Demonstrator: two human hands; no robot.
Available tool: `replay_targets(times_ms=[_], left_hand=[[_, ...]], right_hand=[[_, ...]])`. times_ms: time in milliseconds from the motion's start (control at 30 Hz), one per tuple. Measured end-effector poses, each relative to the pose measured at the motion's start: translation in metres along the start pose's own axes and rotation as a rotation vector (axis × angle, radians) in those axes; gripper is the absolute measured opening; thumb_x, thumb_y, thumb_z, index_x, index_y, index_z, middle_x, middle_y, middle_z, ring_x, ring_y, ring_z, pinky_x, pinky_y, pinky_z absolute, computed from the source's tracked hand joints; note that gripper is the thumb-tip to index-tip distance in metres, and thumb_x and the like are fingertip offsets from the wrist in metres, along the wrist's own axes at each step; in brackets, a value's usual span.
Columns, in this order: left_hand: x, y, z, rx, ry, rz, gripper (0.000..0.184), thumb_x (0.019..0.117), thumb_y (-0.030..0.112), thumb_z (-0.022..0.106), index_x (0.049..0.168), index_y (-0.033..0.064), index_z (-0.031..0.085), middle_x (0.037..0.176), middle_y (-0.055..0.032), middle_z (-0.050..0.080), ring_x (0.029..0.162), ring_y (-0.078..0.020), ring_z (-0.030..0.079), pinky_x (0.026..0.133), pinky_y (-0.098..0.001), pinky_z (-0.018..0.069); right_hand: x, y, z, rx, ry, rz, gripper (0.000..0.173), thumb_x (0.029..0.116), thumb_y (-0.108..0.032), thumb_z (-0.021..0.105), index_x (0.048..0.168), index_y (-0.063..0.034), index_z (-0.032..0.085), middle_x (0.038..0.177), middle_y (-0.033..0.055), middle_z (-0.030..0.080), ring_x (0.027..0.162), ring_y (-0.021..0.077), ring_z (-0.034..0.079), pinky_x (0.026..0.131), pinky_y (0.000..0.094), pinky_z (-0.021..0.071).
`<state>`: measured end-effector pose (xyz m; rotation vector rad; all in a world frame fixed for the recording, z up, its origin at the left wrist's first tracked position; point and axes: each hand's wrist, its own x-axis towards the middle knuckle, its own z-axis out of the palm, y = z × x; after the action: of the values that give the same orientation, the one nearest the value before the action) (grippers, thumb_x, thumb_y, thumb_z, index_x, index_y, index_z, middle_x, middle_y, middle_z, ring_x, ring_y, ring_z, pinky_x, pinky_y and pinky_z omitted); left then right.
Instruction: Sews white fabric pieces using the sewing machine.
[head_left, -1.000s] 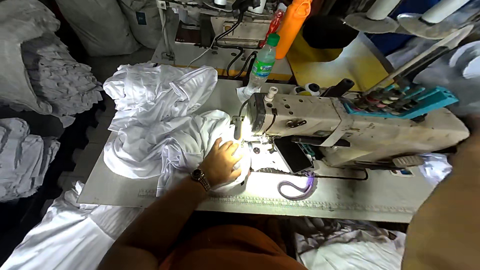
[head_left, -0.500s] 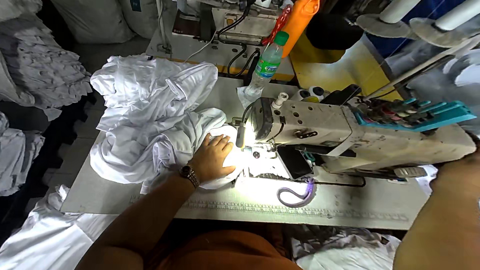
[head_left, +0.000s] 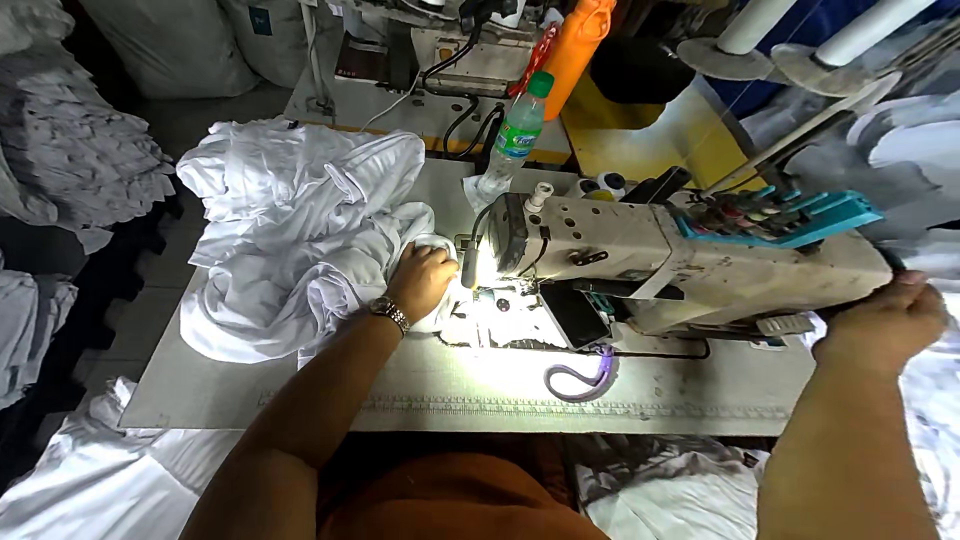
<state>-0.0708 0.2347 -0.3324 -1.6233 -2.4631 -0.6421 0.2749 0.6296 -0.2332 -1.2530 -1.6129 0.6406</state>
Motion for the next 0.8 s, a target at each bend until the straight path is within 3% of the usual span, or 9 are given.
replay_targets(times_ms=[167, 267, 333, 400, 467, 567, 633, 733, 800], left_hand=[[0.005, -0.006, -0.001, 0.017, -0.009, -0.009, 0.017, 0.0992, 0.022, 0.062, 0.100, 0.0112, 0.075, 0.101, -0.0098, 0.070, 0.107, -0.0308, 0.066, 0.106, -0.0570, 0.0430], [0.011, -0.017, 0.003, -0.012, 0.069, -0.108, 0.023, 0.1021, 0.018, 0.056, 0.110, 0.0074, 0.074, 0.107, -0.0154, 0.072, 0.108, -0.0345, 0.068, 0.103, -0.0558, 0.0473], [0.019, -0.028, 0.004, -0.004, 0.101, -0.158, 0.024, 0.1033, 0.020, 0.055, 0.113, 0.0090, 0.074, 0.107, -0.0155, 0.072, 0.106, -0.0343, 0.068, 0.102, -0.0545, 0.0479], [0.023, -0.030, 0.004, 0.020, 0.091, -0.146, 0.026, 0.1044, 0.022, 0.053, 0.114, 0.0099, 0.073, 0.107, -0.0141, 0.072, 0.106, -0.0322, 0.068, 0.101, -0.0533, 0.0474], [0.029, -0.031, 0.005, 0.025, 0.114, -0.157, 0.027, 0.1045, 0.022, 0.052, 0.116, 0.0092, 0.072, 0.107, -0.0145, 0.072, 0.104, -0.0322, 0.069, 0.099, -0.0532, 0.0483], [0.042, -0.033, 0.006, -0.008, 0.178, -0.239, 0.027, 0.1041, 0.019, 0.051, 0.118, 0.0061, 0.071, 0.108, -0.0170, 0.072, 0.103, -0.0340, 0.070, 0.095, -0.0532, 0.0518], [0.052, -0.034, 0.002, -0.038, 0.168, -0.321, 0.030, 0.1051, 0.019, 0.049, 0.122, 0.0047, 0.069, 0.113, -0.0181, 0.071, 0.107, -0.0356, 0.069, 0.096, -0.0538, 0.0525], [0.063, -0.032, -0.002, -0.048, 0.114, -0.430, 0.033, 0.1063, 0.022, 0.047, 0.127, 0.0040, 0.065, 0.118, -0.0198, 0.070, 0.110, -0.0386, 0.068, 0.095, -0.0566, 0.0528], [0.066, -0.033, 0.000, -0.017, 0.112, -0.446, 0.032, 0.1065, 0.022, 0.046, 0.126, 0.0042, 0.065, 0.115, -0.0198, 0.071, 0.107, -0.0384, 0.069, 0.092, -0.0559, 0.0542]], right_hand=[[-0.014, 0.014, 0.001, 0.100, -0.007, 0.008, 0.050, 0.1144, -0.030, 0.026, 0.141, 0.0064, 0.047, 0.128, 0.0173, 0.061, 0.107, 0.0127, 0.067, 0.096, 0.0312, 0.0557], [-0.019, 0.040, -0.002, 0.094, -0.021, 0.008, 0.052, 0.1145, -0.031, 0.026, 0.140, 0.0077, 0.049, 0.128, 0.0178, 0.063, 0.107, 0.0129, 0.068, 0.096, 0.0304, 0.0552], [-0.029, 0.041, -0.008, -0.002, -0.013, 0.005, 0.050, 0.1133, -0.031, 0.031, 0.142, 0.0047, 0.051, 0.134, 0.0174, 0.062, 0.115, 0.0156, 0.065, 0.099, 0.0345, 0.0534], [-0.059, 0.025, -0.013, -0.042, 0.043, -0.176, 0.049, 0.1101, -0.022, 0.037, 0.148, 0.0087, 0.044, 0.144, 0.0241, 0.054, 0.126, 0.0213, 0.059, 0.105, 0.0346, 0.0497], [-0.118, -0.013, 0.000, 0.035, 0.054, -0.388, 0.042, 0.1083, -0.013, 0.041, 0.137, 0.0167, 0.048, 0.130, 0.0254, 0.060, 0.112, 0.0186, 0.062, 0.098, 0.0312, 0.0525], [-0.211, -0.054, 0.054, 0.181, -0.432, -0.486, 0.028, 0.1049, -0.010, 0.046, 0.113, 0.0106, 0.064, 0.104, 0.0070, 0.070, 0.089, 0.0045, 0.068, 0.082, 0.0264, 0.0592], [-0.237, -0.068, 0.105, 0.181, -0.789, -0.390, 0.027, 0.0993, -0.005, 0.051, 0.114, 0.0082, 0.069, 0.107, 0.0132, 0.072, 0.096, 0.0108, 0.070, 0.088, 0.0295, 0.0605], [-0.244, -0.098, 0.160, 0.188, -0.915, 0.128, 0.023, 0.1042, -0.001, 0.051, 0.123, 0.0078, 0.061, 0.111, 0.0134, 0.066, 0.102, 0.0090, 0.061, 0.093, 0.0241, 0.0506], [-0.242, -0.108, 0.170, 0.433, -0.937, 0.461, 0.020, 0.1068, -0.004, 0.045, 0.122, 0.0001, 0.058, 0.103, 0.0045, 0.062, 0.092, 0.0032, 0.058, 0.084, 0.0185, 0.0501]])
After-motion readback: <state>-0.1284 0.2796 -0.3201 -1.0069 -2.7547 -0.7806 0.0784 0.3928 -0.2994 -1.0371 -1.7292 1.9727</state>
